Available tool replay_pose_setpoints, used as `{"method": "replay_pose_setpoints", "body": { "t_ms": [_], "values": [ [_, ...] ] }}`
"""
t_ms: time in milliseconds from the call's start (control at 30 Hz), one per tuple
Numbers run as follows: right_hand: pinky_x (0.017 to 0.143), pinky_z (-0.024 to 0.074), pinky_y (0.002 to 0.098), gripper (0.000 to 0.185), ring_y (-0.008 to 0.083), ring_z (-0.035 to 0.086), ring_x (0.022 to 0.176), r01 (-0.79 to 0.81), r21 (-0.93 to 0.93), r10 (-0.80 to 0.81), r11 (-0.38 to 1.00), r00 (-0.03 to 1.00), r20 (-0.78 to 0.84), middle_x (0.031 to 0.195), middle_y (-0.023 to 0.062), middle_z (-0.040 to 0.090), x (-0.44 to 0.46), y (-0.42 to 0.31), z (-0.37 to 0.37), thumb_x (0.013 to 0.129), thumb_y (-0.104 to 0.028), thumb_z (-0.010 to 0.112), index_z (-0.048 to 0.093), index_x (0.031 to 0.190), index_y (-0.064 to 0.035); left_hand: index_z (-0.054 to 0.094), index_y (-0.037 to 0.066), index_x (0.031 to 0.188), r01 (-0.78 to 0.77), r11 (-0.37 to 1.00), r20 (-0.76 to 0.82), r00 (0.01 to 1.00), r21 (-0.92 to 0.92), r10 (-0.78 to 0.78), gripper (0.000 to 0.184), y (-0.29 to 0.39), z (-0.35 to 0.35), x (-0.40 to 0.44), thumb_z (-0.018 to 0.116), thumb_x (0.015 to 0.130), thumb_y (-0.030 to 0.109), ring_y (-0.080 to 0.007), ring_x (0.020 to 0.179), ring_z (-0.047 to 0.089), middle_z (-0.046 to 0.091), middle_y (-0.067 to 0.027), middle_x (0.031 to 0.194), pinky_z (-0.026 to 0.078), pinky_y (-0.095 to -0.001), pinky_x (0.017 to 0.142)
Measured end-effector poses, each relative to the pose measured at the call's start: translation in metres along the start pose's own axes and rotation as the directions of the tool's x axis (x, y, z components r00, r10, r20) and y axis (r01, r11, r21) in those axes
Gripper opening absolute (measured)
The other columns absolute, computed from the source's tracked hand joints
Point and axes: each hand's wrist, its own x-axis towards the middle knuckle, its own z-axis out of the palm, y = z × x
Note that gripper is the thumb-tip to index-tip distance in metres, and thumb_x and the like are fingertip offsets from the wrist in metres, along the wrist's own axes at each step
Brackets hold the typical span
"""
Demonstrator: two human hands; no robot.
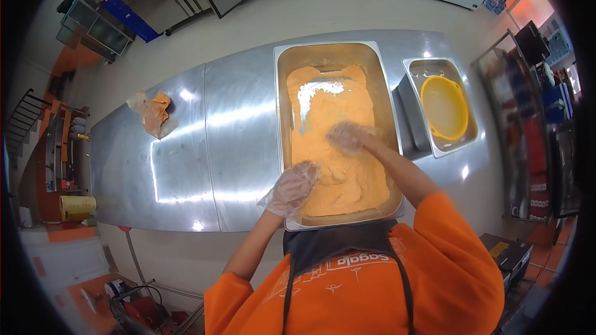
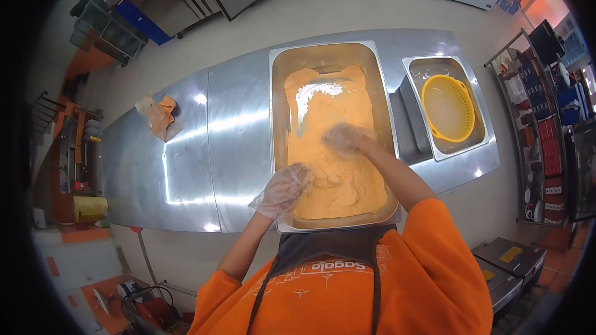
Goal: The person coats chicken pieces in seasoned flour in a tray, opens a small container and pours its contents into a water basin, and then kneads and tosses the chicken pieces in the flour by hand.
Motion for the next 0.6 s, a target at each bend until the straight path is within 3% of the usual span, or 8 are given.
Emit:
{"method": "replay_pose_setpoints", "body": {
  "t_ms": [67, 200, 300, 367, 433, 500, 533, 600],
  "values": [
    [0.075, 0.0497, 0.0389, 0.036, 0.0318, 0.062, 0.085, 0.261, 0.133, -0.251, 0.956, 0.964, -0.089, 0.094, 0.0146, 0.065, -0.032, 0.041, 0.052, 0.093, -0.034, 0.041, 0.064, 0.091, -0.0062, 0.034, 0.000, 0.134, 0.137, 0.980, -0.049, 0.990, 0.142, -0.131, 0.045, 0.043, -0.009, 0.000, 0.040, 0.096, 0.023, -0.0268, 0.128, 0.040, 0.044, -0.0150, 0.135, 0.031, -0.0370, 0.110],
    [0.075, 0.0503, 0.0363, 0.027, 0.0293, 0.063, 0.085, -0.422, -0.056, 0.425, 0.905, 0.903, 0.058, 0.095, 0.0130, 0.065, -0.042, -0.079, -0.079, 0.092, -0.025, 0.042, 0.062, 0.092, -0.0076, 0.032, -0.002, 0.136, 0.358, 0.882, -0.180, 0.932, 0.306, -0.315, 0.058, 0.092, -0.002, 0.004, 0.045, 0.095, 0.036, -0.0303, 0.127, 0.041, 0.044, -0.0182, 0.134, 0.030, -0.0384, 0.109],
    [0.073, 0.0503, 0.0378, 0.025, 0.0293, 0.064, 0.082, -0.459, -0.403, 0.499, 0.792, 0.867, -0.007, 0.089, 0.0147, 0.065, -0.047, -0.093, -0.088, 0.093, -0.022, 0.042, 0.061, 0.094, -0.0059, 0.033, -0.003, 0.137, 0.630, 0.775, -0.355, 0.715, -0.048, -0.602, 0.068, 0.081, 0.022, -0.001, 0.049, 0.091, 0.045, -0.0305, 0.128, 0.041, 0.042, -0.0222, 0.137, 0.030, -0.0405, 0.108],
    [0.071, 0.0502, 0.0399, 0.025, 0.0299, 0.064, 0.080, -0.408, -0.627, 0.482, 0.663, 0.874, -0.059, 0.083, 0.0169, 0.065, -0.059, -0.080, -0.061, 0.094, -0.021, 0.043, 0.061, 0.097, -0.0038, 0.043, -0.004, 0.132, 0.843, 0.323, 0.272, 0.462, -0.430, -0.844, 0.071, 0.092, -0.012, 0.009, 0.044, 0.092, 0.054, -0.0255, 0.127, 0.041, 0.044, -0.0209, 0.137, 0.035, -0.0381, 0.103],
    [0.062, 0.0504, 0.0423, 0.030, 0.0276, 0.064, 0.071, -0.395, -0.586, 0.492, 0.707, 0.871, 0.006, 0.075, 0.0130, 0.065, -0.075, -0.056, -0.012, 0.096, -0.025, 0.040, 0.061, 0.089, -0.0058, 0.042, -0.001, 0.133, 0.626, 0.179, 0.254, 0.537, -0.759, -0.804, 0.068, 0.034, 0.040, 0.021, 0.040, 0.094, 0.054, -0.0279, 0.118, 0.049, 0.048, -0.0190, 0.133, 0.041, -0.0391, 0.098],
    [0.062, 0.0500, 0.0413, 0.028, 0.0267, 0.063, 0.071, -0.575, -0.206, 0.581, 0.792, 0.813, -0.035, 0.076, 0.0123, 0.065, -0.087, -0.058, 0.022, 0.096, -0.025, 0.040, 0.061, 0.090, -0.0062, 0.041, 0.002, 0.134, 0.296, -0.007, 0.194, 0.606, -0.955, -0.771, 0.065, -0.012, 0.077, 0.044, 0.036, 0.095, 0.054, -0.0303, 0.108, 0.058, 0.051, -0.0171, 0.130, 0.047, -0.0401, 0.093],
    [0.062, 0.0498, 0.0408, 0.028, 0.0263, 0.063, 0.071, -0.658, 0.093, 0.663, 0.748, 0.747, -0.045, 0.077, 0.0119, 0.065, -0.088, -0.064, 0.034, 0.096, -0.024, 0.040, 0.061, 0.091, -0.0063, 0.040, 0.003, 0.135, 0.396, 0.028, 0.223, 0.573, -0.918, -0.789, 0.068, -0.025, 0.085, 0.055, 0.036, 0.094, 0.057, -0.0268, 0.108, 0.057, 0.052, -0.0158, 0.129, 0.047, -0.0395, 0.091],
    [0.062, 0.0494, 0.0398, 0.027, 0.0254, 0.062, 0.071, -0.635, 0.694, 0.843, 0.340, 0.533, 0.075, 0.078, 0.0111, 0.065, -0.079, -0.080, 0.046, 0.095, -0.023, 0.040, 0.061, 0.092, -0.0066, 0.040, 0.003, 0.136, 0.486, 0.070, 0.239, 0.545, -0.871, -0.804, 0.072, -0.019, 0.086, 0.073, 0.035, 0.093, 0.061, -0.0234, 0.107, 0.057, 0.053, -0.0145, 0.128, 0.047, -0.0388, 0.088]
  ]
}}
